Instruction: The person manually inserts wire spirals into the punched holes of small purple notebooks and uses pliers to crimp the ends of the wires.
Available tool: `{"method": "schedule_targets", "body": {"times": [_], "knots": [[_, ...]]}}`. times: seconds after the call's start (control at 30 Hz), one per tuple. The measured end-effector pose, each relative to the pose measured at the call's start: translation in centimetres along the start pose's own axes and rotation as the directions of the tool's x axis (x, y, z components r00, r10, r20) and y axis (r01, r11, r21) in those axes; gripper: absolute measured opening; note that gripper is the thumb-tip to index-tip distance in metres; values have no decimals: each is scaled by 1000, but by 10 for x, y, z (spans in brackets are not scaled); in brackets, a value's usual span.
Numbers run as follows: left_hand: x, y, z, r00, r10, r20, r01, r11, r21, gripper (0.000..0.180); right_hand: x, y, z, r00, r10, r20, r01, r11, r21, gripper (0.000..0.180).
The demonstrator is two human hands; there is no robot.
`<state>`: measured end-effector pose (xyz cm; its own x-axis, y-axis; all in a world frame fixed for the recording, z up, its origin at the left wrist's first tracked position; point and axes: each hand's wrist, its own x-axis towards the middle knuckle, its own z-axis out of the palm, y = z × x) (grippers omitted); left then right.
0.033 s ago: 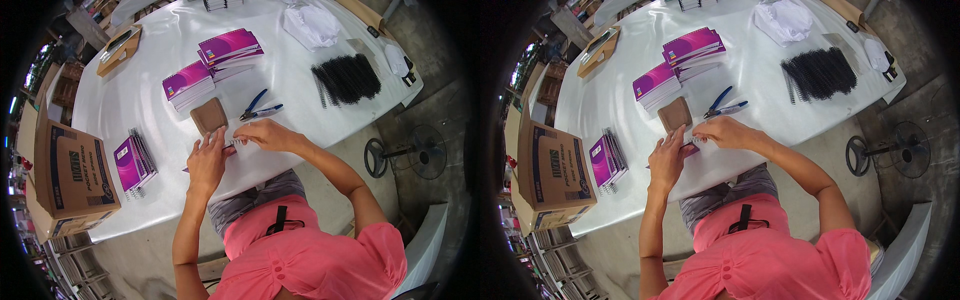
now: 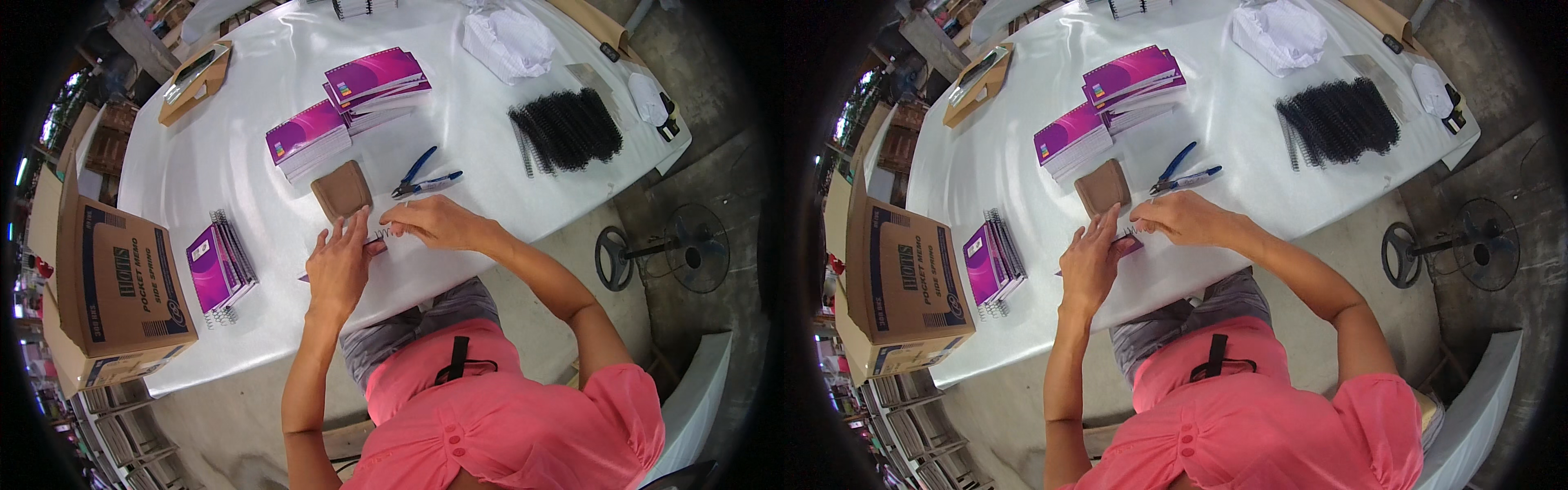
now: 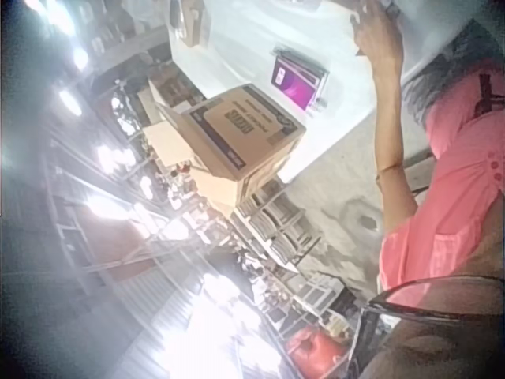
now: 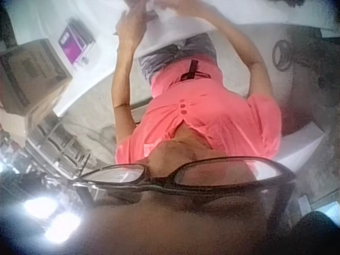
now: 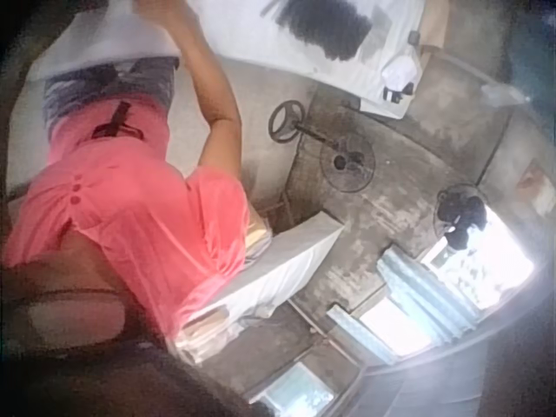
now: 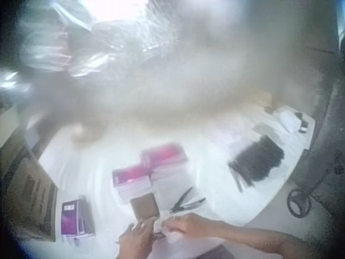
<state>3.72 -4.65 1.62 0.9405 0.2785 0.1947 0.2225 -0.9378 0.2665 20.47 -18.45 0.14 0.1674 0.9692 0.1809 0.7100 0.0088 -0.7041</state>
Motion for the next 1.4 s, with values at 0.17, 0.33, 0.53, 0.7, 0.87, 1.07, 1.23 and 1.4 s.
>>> {"method": "schedule_targets", "body": {"times": [0.17,0.33,0.53,0.7,0.87,1.07,1.23,1.4], "knots": [[1,3,-5,999,-21,31,24,993,-116,56,3,-24,-6,987,-144,-77,126,971,-205,15],[-4,-5,0,992,22,122,-14,998,-68,51,7,-25,-12,974,-103,200,181,889,-421,18],[6,5,-27,930,-158,332,218,964,-153,49,10,-28,-16,995,-92,36,95,991,-93,14],[-1,-13,-3,999,16,46,-15,999,-31,48,12,-15,-10,980,40,193,-41,999,2,13],[3,1,-19,960,-138,244,170,979,-115,47,9,-21,-5,998,-35,43,34,999,27,14],[-9,-7,-21,935,139,327,-74,977,-202,44,40,41,-20,988,-36,153,62,984,-170,30],[-19,-6,-18,965,159,207,-157,987,-27,64,62,33,-50,870,442,220,-223,749,-623,54],[-17,-8,-15,995,77,58,-78,997,1,94,106,38,-2,954,-231,191,290,870,-398,57]]}}
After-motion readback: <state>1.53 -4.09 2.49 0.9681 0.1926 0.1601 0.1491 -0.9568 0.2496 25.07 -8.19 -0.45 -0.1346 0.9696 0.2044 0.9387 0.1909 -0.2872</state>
